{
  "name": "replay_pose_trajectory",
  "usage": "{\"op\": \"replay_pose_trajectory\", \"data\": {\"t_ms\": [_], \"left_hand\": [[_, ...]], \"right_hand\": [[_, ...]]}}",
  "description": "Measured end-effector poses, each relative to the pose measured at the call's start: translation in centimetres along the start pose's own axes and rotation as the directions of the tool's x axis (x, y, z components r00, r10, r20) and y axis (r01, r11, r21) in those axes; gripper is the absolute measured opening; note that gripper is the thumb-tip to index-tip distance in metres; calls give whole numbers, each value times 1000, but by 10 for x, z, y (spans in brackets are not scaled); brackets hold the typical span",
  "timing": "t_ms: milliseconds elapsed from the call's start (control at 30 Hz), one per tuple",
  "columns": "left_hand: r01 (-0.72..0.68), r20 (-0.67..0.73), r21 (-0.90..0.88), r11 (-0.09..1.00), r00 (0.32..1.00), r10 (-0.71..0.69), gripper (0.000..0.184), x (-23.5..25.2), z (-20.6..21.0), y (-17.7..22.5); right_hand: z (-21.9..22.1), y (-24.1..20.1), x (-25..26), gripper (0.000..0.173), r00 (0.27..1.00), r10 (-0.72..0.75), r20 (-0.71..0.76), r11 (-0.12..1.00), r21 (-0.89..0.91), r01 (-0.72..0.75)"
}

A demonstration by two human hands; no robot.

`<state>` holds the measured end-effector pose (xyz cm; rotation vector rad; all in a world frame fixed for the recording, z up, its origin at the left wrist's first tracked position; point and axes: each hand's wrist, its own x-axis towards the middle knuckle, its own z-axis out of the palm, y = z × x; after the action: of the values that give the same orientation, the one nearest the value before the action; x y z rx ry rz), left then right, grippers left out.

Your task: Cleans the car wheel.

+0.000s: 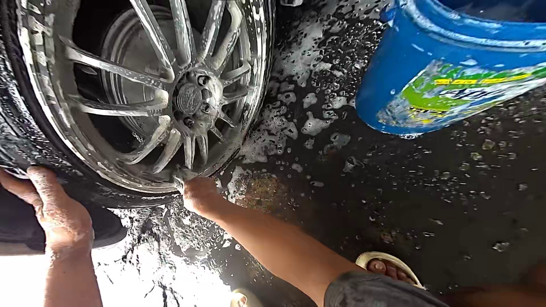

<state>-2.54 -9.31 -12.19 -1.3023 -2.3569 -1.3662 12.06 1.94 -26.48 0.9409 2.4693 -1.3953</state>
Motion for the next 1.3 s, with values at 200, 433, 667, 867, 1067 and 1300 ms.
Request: {"op": "replay_pose_trajectory", "data": {"t_ms": [200,433,667,867,1067,1300], "left_hand": [[-10,8,-3,1000,1000,10,79,-1,6,13],[92,1,115,989,996,-92,76,-12,-4,12],[44,-29,31,999,999,-43,73,-3,9,10],[29,-100,-48,998,994,-33,81,2,19,13],[115,-81,-77,990,989,-121,88,2,18,23],[198,-74,91,976,979,-191,96,4,10,16]], "right_hand": [[-42,-21,-2,38,927,-357,117,908,275,315],[-9,35,-13,54,804,-592,63,778,305,549],[-19,10,17,48,886,-451,110,888,153,433],[-21,4,26,47,991,-131,36,988,-83,134],[1,-11,-3,50,997,-64,52,991,-115,69],[-51,7,-17,54,953,34,-301,925,-351,-144]]}}
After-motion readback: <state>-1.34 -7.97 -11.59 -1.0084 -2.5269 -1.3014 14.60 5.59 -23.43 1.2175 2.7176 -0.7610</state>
